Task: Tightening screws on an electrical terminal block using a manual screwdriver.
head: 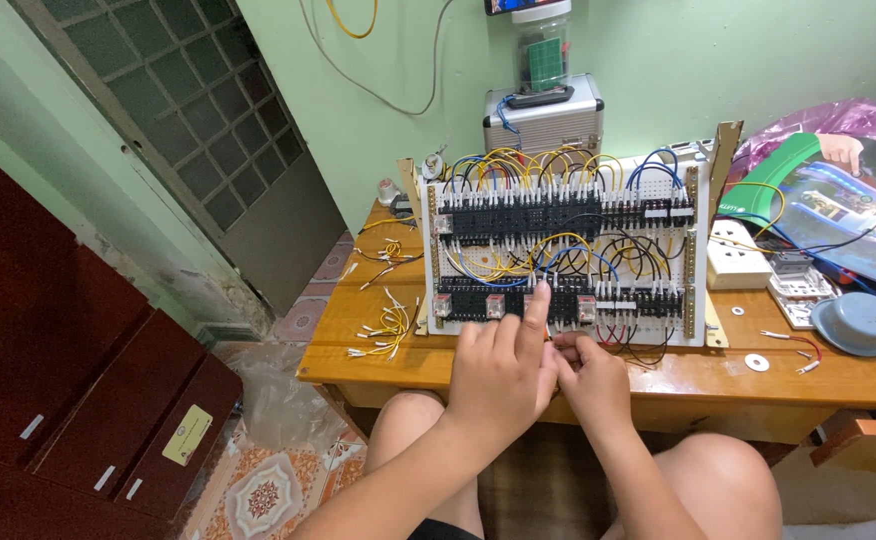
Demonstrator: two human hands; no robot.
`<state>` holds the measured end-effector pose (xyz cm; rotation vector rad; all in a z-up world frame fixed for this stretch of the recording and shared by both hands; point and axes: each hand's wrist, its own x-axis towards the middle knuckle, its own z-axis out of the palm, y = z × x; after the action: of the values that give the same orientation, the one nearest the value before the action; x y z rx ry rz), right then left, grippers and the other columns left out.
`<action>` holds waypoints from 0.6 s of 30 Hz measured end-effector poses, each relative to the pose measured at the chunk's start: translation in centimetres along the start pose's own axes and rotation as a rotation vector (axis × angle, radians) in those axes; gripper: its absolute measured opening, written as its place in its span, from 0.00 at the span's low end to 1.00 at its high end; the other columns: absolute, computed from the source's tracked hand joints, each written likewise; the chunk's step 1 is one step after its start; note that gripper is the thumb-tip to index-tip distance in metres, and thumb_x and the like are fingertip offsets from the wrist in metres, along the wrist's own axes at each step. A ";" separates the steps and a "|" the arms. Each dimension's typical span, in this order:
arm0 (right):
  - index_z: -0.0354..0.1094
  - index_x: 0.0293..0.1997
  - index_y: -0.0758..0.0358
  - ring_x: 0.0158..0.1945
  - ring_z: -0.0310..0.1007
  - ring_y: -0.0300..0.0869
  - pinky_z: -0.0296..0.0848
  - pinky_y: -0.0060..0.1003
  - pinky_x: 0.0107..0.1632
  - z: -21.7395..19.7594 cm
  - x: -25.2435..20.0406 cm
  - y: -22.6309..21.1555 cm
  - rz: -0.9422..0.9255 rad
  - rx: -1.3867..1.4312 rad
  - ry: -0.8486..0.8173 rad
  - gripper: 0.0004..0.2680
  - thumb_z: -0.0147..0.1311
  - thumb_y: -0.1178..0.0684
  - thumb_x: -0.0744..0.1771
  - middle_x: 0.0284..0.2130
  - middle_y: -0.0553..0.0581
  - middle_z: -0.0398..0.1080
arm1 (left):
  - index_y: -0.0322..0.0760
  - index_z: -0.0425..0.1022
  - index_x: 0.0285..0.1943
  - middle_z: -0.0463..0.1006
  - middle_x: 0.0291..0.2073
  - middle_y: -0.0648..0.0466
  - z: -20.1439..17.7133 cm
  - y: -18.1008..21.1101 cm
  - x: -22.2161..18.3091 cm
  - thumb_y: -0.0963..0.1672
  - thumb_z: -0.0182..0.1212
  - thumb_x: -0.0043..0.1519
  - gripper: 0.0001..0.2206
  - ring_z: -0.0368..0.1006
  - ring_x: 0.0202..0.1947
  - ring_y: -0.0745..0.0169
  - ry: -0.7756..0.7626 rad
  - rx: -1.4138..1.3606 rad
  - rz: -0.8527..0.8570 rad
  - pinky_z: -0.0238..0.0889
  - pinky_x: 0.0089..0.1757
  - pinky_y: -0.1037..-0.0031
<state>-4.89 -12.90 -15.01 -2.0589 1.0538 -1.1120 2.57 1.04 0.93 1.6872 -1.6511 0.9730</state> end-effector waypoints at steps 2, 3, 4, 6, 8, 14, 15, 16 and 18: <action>0.77 0.36 0.43 0.30 0.79 0.48 0.76 0.45 0.39 0.1 -0.1 0.2 -0.009 -0.029 0.023 0.03 0.63 0.47 0.63 0.21 0.44 0.78 | 0.37 0.74 0.67 0.65 0.13 0.60 1.9 -0.5 -1.1 0.48 0.59 0.63 0.23 0.65 0.11 0.62 0.074 0.100 0.008 0.58 0.26 0.69; 0.77 0.36 0.43 0.30 0.79 0.48 0.76 0.45 0.39 -0.5 -0.1 -0.4 -0.009 -0.031 0.024 0.03 0.63 0.47 0.63 0.21 0.44 0.78 | 0.37 0.74 0.67 0.65 0.13 0.60 0.5 -0.3 -1.1 0.48 0.59 0.63 0.23 0.65 0.11 0.62 0.075 0.099 0.007 0.58 0.26 0.69; 0.78 0.39 0.48 0.30 0.79 0.43 0.74 0.39 0.39 -1.1 0.0 -1.0 0.058 0.030 -0.062 0.05 0.61 0.49 0.63 0.24 0.46 0.79 | 0.35 0.73 0.66 0.69 0.17 0.60 -0.8 -0.1 -1.1 0.49 0.61 0.65 0.22 0.66 0.15 0.62 0.054 0.097 0.018 0.57 0.28 0.69; 0.78 0.42 0.54 0.30 0.78 0.38 0.72 0.34 0.39 -2.0 0.8 -1.8 0.119 0.096 -0.137 0.07 0.58 0.52 0.63 0.27 0.48 0.81 | 0.34 0.73 0.66 0.73 0.21 0.59 -4.0 0.5 -0.4 0.49 0.63 0.68 0.21 0.67 0.20 0.63 0.041 0.097 0.038 0.55 0.29 0.69; 0.77 0.47 0.48 0.27 0.74 0.39 0.71 0.35 0.36 -2.4 0.6 -2.1 0.147 0.062 -0.210 0.09 0.62 0.49 0.64 0.35 0.45 0.82 | 0.40 0.76 0.61 0.82 0.28 0.62 -8.2 1.7 -0.3 0.47 0.62 0.64 0.17 0.76 0.26 0.68 0.107 -0.122 -0.131 0.62 0.33 0.72; 0.74 0.48 0.57 0.30 0.70 0.36 0.70 0.31 0.37 -3.7 0.6 -4.3 0.259 0.180 -0.272 0.08 0.61 0.55 0.66 0.27 0.49 0.75 | 0.37 0.76 0.47 0.86 0.34 0.58 -11.8 1.7 -4.0 0.39 0.61 0.60 0.08 0.79 0.35 0.62 0.149 -0.341 -0.367 0.74 0.42 0.75; 0.74 0.48 0.57 0.30 0.70 0.36 0.70 0.31 0.37 -3.8 0.6 -4.3 0.264 0.180 -0.276 0.08 0.61 0.55 0.66 0.27 0.49 0.75 | 0.37 0.76 0.47 0.86 0.34 0.58 -11.7 1.8 -5.0 0.39 0.61 0.60 0.08 0.79 0.35 0.62 0.144 -0.341 -0.371 0.74 0.42 0.75; 0.74 0.48 0.57 0.30 0.70 0.37 0.70 0.31 0.37 -4.0 0.5 -4.3 0.271 0.181 -0.279 0.07 0.61 0.55 0.66 0.27 0.50 0.75 | 0.41 0.76 0.47 0.85 0.30 0.61 -11.7 2.0 -5.9 0.42 0.58 0.61 0.07 0.80 0.30 0.68 0.095 -0.373 -0.497 0.75 0.39 0.78; 0.75 0.48 0.57 0.30 0.70 0.37 0.70 0.31 0.36 -4.0 0.7 -4.9 0.267 0.183 -0.281 0.07 0.61 0.55 0.66 0.26 0.50 0.74 | 0.45 0.77 0.47 0.85 0.27 0.65 -11.4 1.8 -7.2 0.45 0.56 0.62 0.08 0.82 0.26 0.74 0.055 -0.401 -0.620 0.75 0.36 0.81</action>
<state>-6.26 -11.34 -9.02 -1.8033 1.0094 -0.7321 -0.15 14.31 1.33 1.7029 -1.0761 0.3543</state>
